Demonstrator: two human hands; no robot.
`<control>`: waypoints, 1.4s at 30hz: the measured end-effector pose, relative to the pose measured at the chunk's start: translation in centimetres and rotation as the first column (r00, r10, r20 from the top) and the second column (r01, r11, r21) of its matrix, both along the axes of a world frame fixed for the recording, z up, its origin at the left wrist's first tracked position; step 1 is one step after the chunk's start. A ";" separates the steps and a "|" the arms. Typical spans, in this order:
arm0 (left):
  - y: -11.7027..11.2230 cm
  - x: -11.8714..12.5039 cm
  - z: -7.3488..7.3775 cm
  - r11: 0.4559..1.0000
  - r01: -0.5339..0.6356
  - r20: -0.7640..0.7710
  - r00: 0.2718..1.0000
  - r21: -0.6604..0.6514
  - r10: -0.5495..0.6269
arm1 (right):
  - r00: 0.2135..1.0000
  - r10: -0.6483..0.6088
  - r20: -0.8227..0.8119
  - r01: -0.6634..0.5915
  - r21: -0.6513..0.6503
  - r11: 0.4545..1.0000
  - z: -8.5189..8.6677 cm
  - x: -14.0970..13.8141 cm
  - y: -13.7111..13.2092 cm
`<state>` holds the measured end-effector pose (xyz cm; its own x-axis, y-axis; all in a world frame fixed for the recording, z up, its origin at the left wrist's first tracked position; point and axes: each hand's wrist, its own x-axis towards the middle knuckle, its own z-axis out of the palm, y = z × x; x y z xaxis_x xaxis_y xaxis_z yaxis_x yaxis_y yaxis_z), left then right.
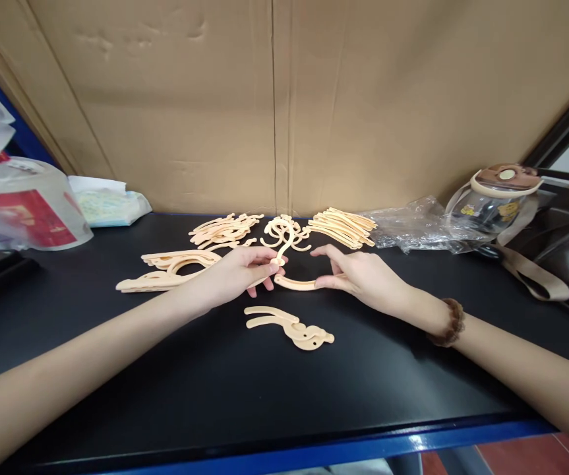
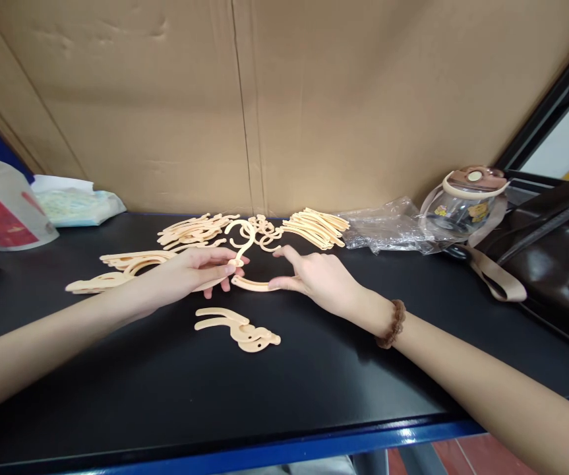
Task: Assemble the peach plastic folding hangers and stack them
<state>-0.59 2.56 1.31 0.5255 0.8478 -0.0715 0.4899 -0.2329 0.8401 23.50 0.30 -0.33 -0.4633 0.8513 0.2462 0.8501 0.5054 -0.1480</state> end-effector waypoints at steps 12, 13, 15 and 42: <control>-0.5 0.3 -0.2 1.000 0.017 0.062 0.998 -0.020 -0.016 | 0.968 0.164 0.190 -0.201 0.193 0.960 -0.2 -1.2 -1.0; -0.5 0.3 -0.1 1.000 0.011 0.056 0.998 -0.013 -0.010 | 0.971 0.116 0.209 -0.166 0.238 0.957 -0.3 -1.2 -0.9; -0.5 0.4 -0.1 1.000 0.006 0.050 0.999 -0.012 -0.006 | 0.974 0.055 0.219 -0.118 0.282 0.952 -0.5 -1.2 -0.8; -1.0 -0.2 1.5 0.944 0.164 0.101 0.985 -0.286 -0.140 | 0.964 0.254 -0.074 -0.247 0.102 0.964 0.3 0.2 0.1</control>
<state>-0.84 1.56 2.82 0.6603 0.7055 -0.2573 0.3982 -0.0384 0.9165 23.72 0.37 -0.04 -0.6327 0.6827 0.3655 0.6807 0.7153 -0.1578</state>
